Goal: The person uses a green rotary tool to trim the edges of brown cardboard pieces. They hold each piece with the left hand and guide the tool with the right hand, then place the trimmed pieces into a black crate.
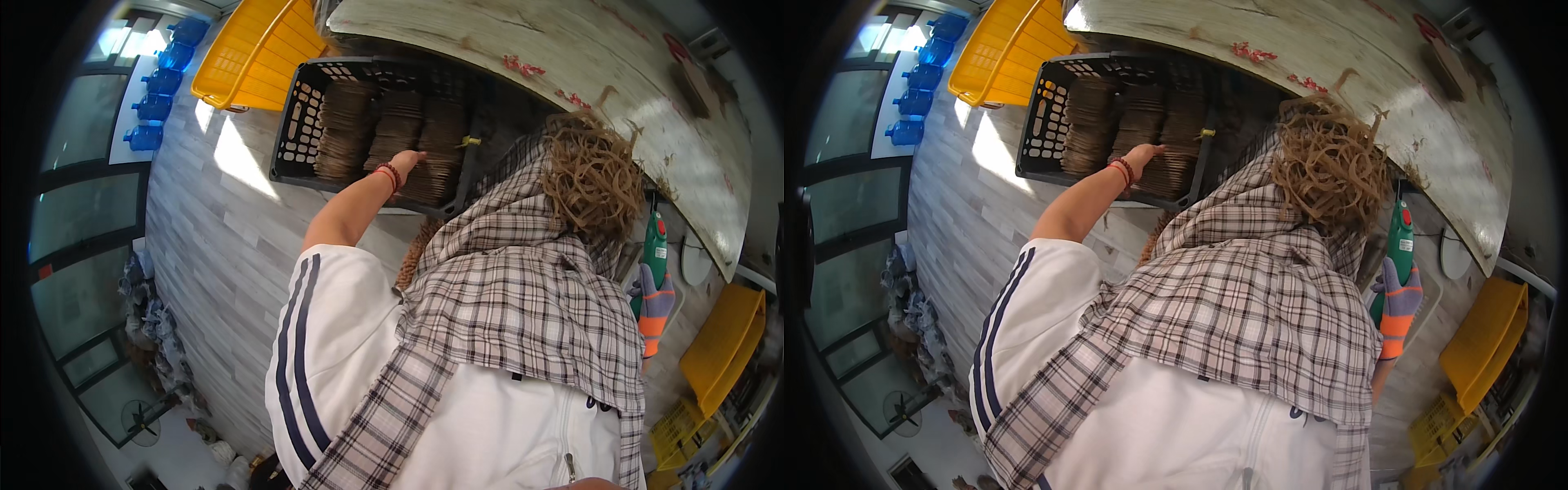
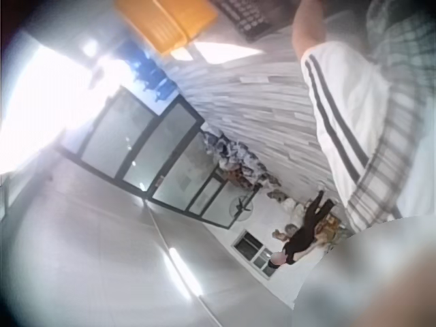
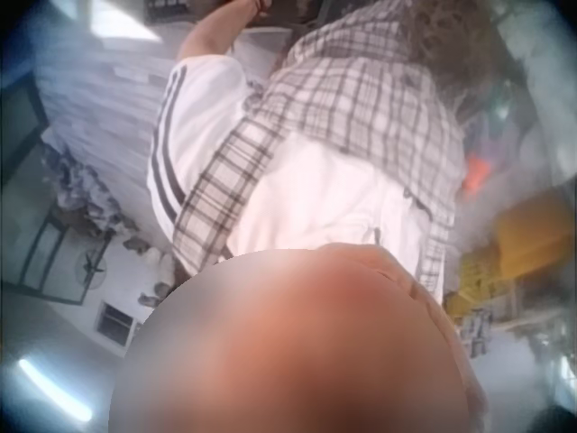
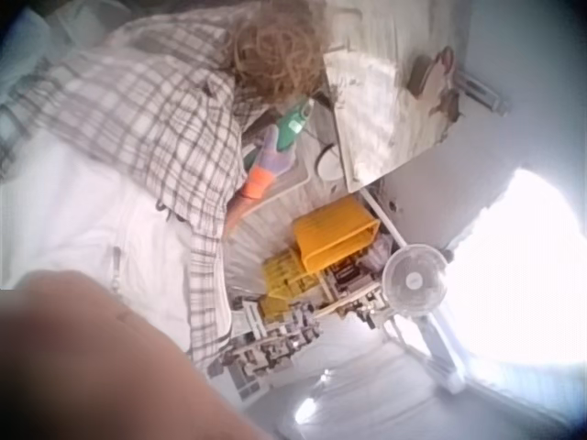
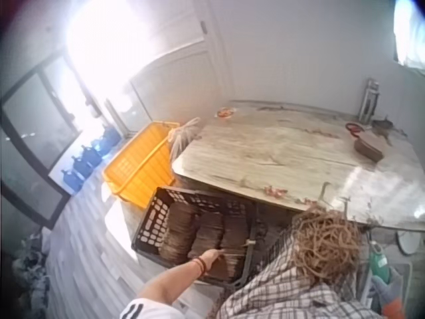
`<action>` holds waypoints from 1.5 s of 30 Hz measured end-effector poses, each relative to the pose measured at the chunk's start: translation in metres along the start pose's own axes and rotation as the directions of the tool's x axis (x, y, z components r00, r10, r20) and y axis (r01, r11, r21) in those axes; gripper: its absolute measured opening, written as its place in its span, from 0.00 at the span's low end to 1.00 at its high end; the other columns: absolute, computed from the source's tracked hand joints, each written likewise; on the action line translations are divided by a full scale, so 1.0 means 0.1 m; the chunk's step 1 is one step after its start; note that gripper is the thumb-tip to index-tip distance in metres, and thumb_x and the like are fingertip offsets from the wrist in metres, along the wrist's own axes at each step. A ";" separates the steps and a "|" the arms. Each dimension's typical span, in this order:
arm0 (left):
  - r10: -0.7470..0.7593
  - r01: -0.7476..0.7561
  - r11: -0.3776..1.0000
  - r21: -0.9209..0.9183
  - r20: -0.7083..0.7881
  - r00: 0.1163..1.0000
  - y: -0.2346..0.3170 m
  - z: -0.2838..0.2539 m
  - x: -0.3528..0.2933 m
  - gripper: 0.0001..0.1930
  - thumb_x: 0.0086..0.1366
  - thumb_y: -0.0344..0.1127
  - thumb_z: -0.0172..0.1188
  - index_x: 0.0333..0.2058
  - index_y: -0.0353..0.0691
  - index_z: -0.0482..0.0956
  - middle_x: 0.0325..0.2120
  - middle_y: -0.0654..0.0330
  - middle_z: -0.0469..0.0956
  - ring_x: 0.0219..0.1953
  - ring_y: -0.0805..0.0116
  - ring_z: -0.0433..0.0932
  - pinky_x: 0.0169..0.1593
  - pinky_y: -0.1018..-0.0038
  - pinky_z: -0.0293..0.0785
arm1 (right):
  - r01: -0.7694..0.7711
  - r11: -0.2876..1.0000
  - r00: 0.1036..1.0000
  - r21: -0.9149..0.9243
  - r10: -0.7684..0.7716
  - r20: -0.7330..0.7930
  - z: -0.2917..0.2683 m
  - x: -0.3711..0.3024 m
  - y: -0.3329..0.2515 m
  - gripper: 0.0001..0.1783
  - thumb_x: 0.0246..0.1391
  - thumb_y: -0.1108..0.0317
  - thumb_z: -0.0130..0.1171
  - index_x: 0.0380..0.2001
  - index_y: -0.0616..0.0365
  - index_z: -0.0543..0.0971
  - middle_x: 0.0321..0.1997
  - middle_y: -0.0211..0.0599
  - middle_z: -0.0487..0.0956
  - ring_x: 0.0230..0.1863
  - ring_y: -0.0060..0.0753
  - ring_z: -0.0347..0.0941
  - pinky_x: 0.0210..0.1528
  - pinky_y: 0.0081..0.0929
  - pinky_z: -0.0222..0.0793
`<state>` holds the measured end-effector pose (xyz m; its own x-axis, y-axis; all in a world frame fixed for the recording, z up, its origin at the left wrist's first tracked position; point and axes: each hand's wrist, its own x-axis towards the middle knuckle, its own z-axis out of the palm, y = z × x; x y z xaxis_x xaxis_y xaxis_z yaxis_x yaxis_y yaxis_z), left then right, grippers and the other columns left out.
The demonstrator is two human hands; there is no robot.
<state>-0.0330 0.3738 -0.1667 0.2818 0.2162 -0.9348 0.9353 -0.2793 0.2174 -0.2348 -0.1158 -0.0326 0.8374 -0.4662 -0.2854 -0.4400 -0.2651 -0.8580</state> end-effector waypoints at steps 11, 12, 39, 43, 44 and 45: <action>0.542 -0.539 0.732 0.416 0.124 0.831 -0.22 -0.05 1.03 0.24 0.61 0.44 0.59 0.54 0.41 0.73 0.55 0.52 0.71 0.58 0.54 0.67 0.59 0.63 0.64 | -0.026 1.000 0.999 0.009 0.026 -0.021 0.06 -0.04 -0.11 0.12 0.55 0.67 0.60 0.40 0.64 0.76 0.21 0.31 0.74 0.18 0.19 0.69 0.20 0.17 0.62; 0.574 -0.575 0.703 0.419 0.145 0.806 -0.22 -0.07 1.04 0.23 0.60 0.43 0.59 0.53 0.42 0.74 0.53 0.53 0.72 0.57 0.55 0.69 0.58 0.64 0.64 | -0.029 0.999 0.999 0.035 0.030 -0.012 0.06 -0.02 -0.08 0.12 0.55 0.67 0.60 0.40 0.64 0.76 0.21 0.31 0.74 0.18 0.18 0.69 0.20 0.17 0.62; 0.966 -0.800 -0.011 0.600 0.214 0.147 -0.12 -0.17 0.29 0.17 0.58 0.27 0.53 0.47 0.41 0.75 0.51 0.52 0.71 0.54 0.53 0.69 0.56 0.65 0.66 | -0.004 0.999 1.000 -0.039 0.004 0.003 -0.07 0.09 0.20 0.18 0.51 0.63 0.65 0.39 0.65 0.74 0.22 0.33 0.75 0.16 0.21 0.69 0.19 0.19 0.66; 0.945 -0.820 -0.060 0.569 -0.231 -0.230 0.54 -0.12 -0.27 0.13 0.57 0.20 0.53 0.40 0.38 0.78 0.41 0.55 0.76 0.44 0.56 0.76 0.47 0.69 0.73 | -0.001 0.994 0.998 -0.113 -0.005 -0.056 0.00 0.05 -0.09 0.21 0.48 0.62 0.67 0.41 0.64 0.75 0.24 0.30 0.76 0.20 0.19 0.71 0.20 0.19 0.66; 0.917 -0.870 -0.088 0.485 -0.301 -0.260 0.80 -0.04 -0.50 0.12 0.59 0.19 0.52 0.40 0.36 0.78 0.41 0.54 0.75 0.43 0.59 0.76 0.45 0.70 0.73 | -0.029 0.998 0.998 -0.058 0.025 -0.061 0.01 0.04 -0.15 0.21 0.48 0.62 0.67 0.41 0.64 0.74 0.24 0.31 0.76 0.20 0.19 0.71 0.20 0.20 0.66; 0.905 -0.900 -0.050 0.433 -0.362 -0.224 1.03 0.03 -0.74 0.11 0.59 0.19 0.51 0.40 0.35 0.77 0.42 0.55 0.75 0.42 0.60 0.76 0.44 0.72 0.73 | -0.012 1.000 0.999 -0.003 0.012 -0.045 0.00 0.03 -0.19 0.23 0.47 0.63 0.68 0.43 0.64 0.74 0.25 0.32 0.78 0.20 0.18 0.71 0.20 0.20 0.66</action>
<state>0.0414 0.3263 -0.0760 0.8606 0.0372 0.5080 -0.3932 -0.5854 0.7090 -0.2240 -0.1119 -0.0167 0.8166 -0.5067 -0.2765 -0.4512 -0.2616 -0.8532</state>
